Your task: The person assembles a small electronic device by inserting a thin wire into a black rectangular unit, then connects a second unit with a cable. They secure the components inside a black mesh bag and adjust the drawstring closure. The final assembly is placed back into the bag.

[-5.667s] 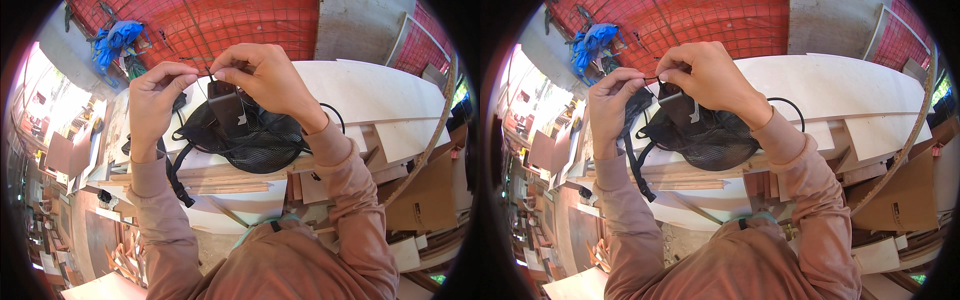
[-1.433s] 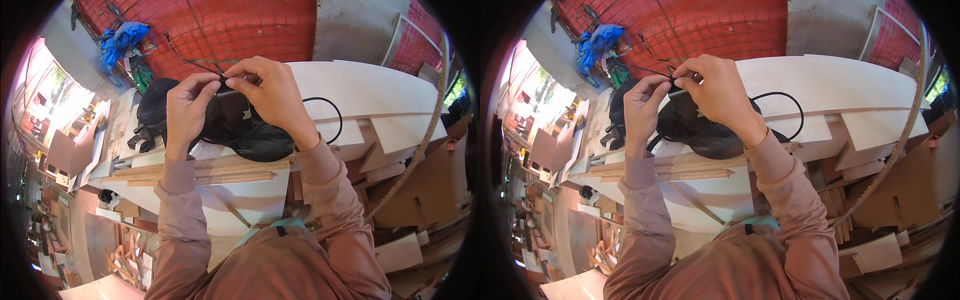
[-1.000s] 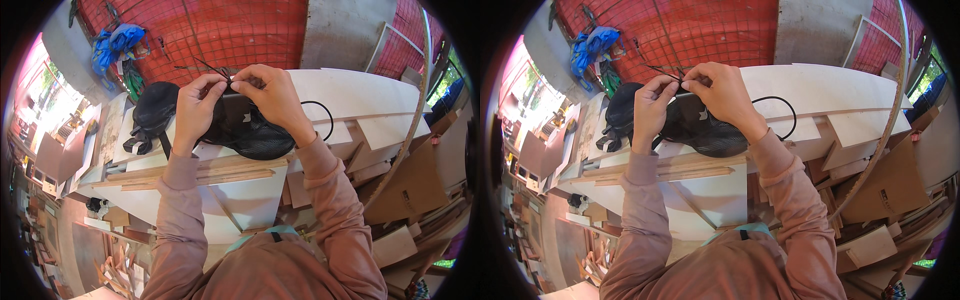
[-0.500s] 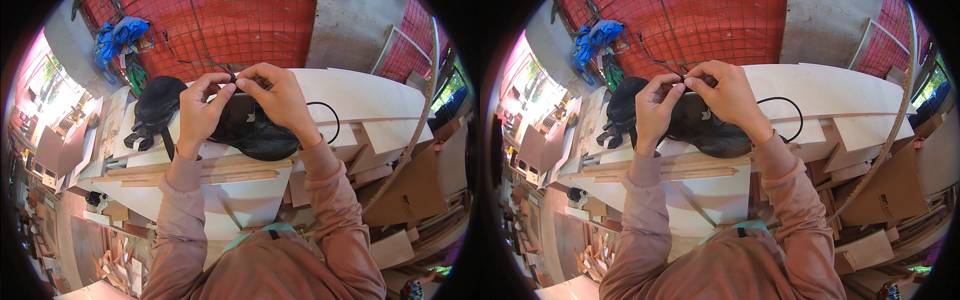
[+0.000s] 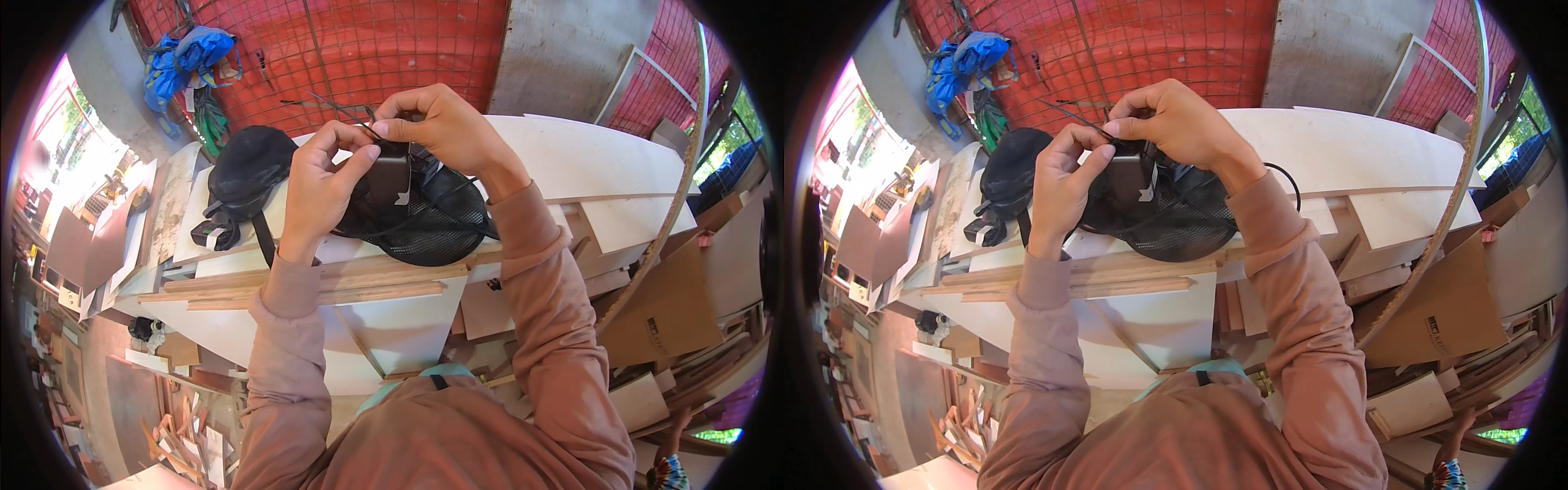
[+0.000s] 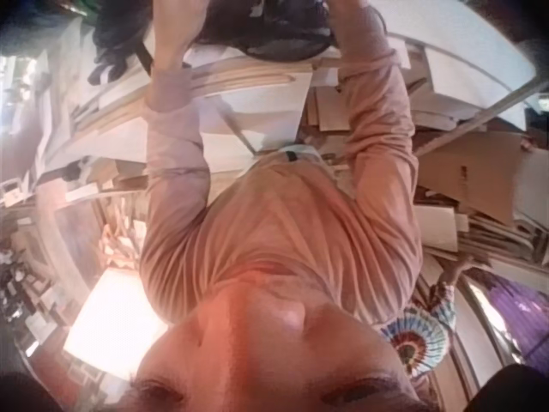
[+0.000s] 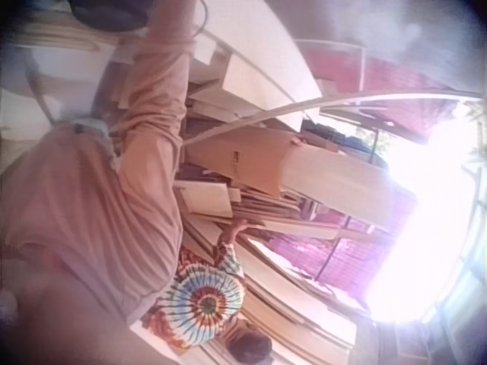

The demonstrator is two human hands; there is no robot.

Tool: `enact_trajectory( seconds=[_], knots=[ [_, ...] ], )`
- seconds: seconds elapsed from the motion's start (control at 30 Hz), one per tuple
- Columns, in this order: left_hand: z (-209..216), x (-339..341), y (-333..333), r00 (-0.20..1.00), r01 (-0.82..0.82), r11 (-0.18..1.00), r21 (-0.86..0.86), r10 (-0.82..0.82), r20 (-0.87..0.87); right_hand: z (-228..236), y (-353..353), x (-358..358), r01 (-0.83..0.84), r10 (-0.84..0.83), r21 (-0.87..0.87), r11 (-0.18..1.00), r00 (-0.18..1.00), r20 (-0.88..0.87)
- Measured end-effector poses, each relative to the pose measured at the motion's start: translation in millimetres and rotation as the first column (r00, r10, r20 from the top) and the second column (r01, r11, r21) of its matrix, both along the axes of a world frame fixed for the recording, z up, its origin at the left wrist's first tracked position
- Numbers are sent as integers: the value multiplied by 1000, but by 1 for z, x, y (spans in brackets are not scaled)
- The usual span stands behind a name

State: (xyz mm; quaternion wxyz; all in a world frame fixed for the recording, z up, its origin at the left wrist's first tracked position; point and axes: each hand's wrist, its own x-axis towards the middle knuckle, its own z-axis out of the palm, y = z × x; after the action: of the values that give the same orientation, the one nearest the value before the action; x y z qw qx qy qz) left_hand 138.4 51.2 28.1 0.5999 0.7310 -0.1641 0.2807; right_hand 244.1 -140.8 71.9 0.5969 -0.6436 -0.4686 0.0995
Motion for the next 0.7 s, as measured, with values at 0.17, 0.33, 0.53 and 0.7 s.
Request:
enact_trajectory(
  seconds=[0.17,0.33,0.53,0.7],
  knots=[
    [-2,-1,-1,1000,27,999,-46,-26,8,-9,4,-1,38,-38,54,998,999,-10],
    [-3,-2,0,999,33,998,-54,-33,-11,-16,9,-7,74,-72,131,989,997,-25],
    [-1,-3,0,1000,20,999,-35,-20,-10,-21,12,-11,141,-142,136,981,990,-3],
    [0,-4,-6,999,43,998,-48,-44,-14,4,-3,-2,100,-110,353,930,994,8]
  ],
)
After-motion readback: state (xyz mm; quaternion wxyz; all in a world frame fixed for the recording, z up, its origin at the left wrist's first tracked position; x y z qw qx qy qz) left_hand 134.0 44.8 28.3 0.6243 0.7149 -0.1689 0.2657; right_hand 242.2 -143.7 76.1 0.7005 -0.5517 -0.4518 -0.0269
